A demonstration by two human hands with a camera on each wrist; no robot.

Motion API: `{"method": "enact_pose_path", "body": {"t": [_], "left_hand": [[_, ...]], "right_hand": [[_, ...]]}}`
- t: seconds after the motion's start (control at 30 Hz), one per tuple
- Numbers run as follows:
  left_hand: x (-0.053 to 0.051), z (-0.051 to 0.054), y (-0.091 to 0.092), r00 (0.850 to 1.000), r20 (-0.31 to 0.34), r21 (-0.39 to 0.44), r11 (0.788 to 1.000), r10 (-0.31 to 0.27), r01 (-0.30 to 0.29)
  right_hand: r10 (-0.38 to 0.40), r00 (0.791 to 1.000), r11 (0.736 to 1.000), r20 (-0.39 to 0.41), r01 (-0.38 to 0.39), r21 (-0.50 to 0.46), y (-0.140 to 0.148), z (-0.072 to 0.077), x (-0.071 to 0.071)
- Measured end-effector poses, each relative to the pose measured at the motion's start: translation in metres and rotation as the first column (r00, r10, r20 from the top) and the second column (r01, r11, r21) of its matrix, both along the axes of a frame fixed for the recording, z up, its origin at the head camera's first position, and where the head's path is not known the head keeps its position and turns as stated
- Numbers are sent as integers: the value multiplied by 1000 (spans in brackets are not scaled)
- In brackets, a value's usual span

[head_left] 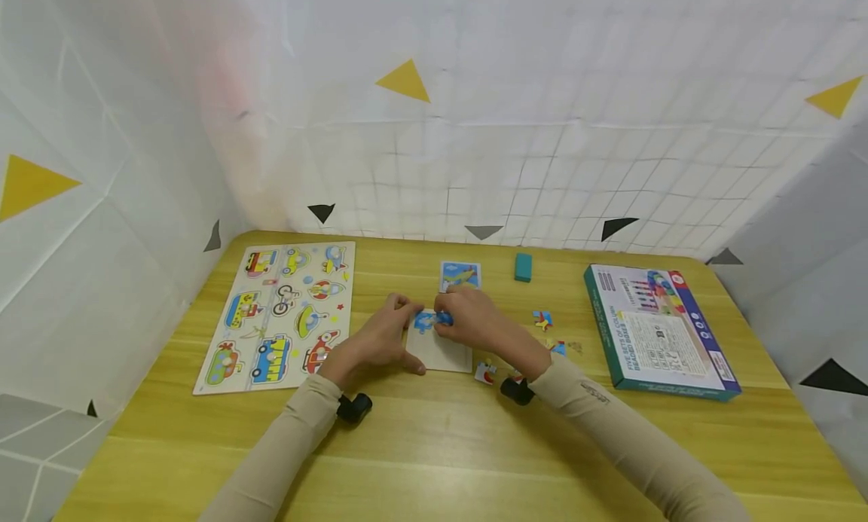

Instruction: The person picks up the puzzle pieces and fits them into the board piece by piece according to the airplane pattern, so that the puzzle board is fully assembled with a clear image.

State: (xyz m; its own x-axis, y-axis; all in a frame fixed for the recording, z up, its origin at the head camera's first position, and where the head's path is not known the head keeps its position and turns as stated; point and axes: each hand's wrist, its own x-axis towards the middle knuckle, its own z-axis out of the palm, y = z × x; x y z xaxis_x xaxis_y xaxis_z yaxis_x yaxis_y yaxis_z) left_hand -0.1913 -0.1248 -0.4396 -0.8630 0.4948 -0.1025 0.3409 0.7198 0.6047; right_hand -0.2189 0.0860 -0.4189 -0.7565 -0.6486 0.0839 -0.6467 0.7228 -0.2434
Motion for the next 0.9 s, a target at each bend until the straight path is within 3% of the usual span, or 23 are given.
{"method": "enact_pose_path", "body": {"t": [0.33, 0.9], "left_hand": [[1, 2, -1, 1000, -3, 7, 1000, -2, 2], [1, 2, 0, 1000, 7, -5, 1000, 7, -7]], "right_hand": [[-4, 1000, 1000, 13, 4, -8, -5, -3, 0], [-22, 1000, 996, -21, 23, 90, -15, -4, -1]]}}
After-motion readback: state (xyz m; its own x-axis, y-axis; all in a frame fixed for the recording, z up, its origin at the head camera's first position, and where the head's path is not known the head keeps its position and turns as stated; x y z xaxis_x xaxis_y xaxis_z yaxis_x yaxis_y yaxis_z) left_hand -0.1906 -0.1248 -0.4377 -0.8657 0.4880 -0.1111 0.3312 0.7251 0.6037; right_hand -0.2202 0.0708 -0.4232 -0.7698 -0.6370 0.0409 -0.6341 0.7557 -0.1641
